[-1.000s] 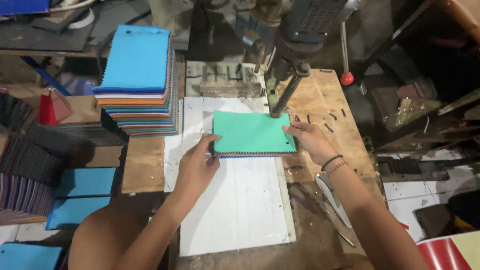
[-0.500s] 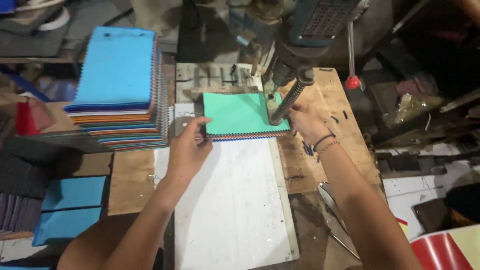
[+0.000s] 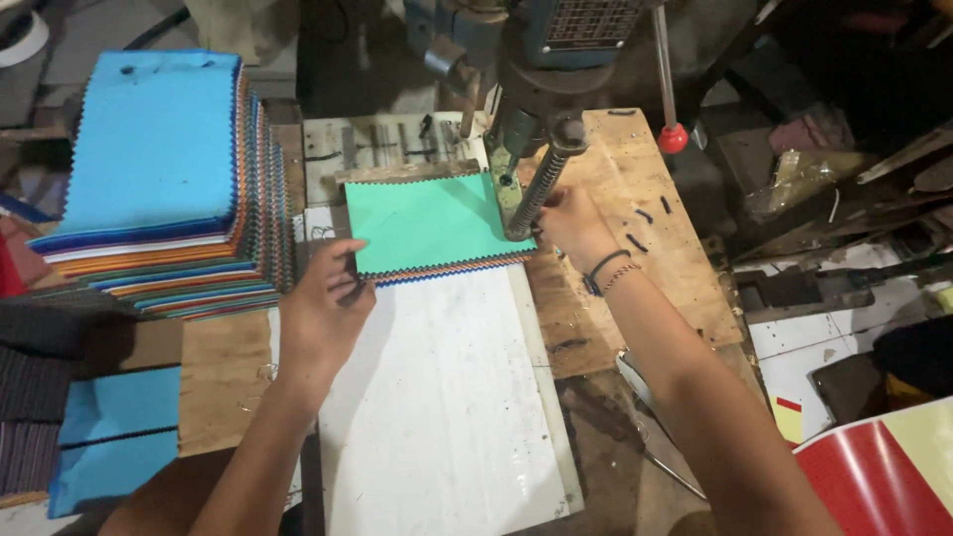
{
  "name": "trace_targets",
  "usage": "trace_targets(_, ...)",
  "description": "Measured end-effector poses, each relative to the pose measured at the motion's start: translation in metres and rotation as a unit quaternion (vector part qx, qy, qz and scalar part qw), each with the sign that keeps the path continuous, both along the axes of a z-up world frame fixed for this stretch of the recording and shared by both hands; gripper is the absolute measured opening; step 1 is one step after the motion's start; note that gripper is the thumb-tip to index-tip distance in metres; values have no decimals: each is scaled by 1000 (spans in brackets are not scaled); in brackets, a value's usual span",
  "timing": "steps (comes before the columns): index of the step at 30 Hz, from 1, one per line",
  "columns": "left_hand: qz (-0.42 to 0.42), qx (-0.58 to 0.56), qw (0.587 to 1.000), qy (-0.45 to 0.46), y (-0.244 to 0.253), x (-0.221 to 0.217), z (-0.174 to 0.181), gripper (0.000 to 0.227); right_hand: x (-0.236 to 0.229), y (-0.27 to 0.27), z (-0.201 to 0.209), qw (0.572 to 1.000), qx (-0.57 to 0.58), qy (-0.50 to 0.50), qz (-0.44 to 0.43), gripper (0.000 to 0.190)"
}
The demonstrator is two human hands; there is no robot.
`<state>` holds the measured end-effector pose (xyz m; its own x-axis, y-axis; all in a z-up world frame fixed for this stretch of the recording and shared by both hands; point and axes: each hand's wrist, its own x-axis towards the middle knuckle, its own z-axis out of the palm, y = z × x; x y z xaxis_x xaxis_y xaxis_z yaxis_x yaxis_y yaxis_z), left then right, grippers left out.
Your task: Using a manual drill press to punch holes into a series of fabric or paper swatches.
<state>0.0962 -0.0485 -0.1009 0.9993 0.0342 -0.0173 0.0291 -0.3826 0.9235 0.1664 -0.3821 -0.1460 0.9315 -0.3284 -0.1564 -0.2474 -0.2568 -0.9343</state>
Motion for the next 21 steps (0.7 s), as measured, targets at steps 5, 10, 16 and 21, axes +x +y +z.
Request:
trace_targets(5,-17,10,999,44,-2,-5,23,53,9,-2,-12,1000,-27,10,-3,18)
trace_targets(10,-23,14,999,32,-2,-4,23,52,4,2,-5,999,-30,12,-6,19)
trace_targets(16,-33,5,999,6,3,-2,11,51,0,9,1,1000,-15,16,-11,16)
trace_targets(21,-37,6,999,20,6,-3,12,53,-1,14,0,999,0,6,-38,20)
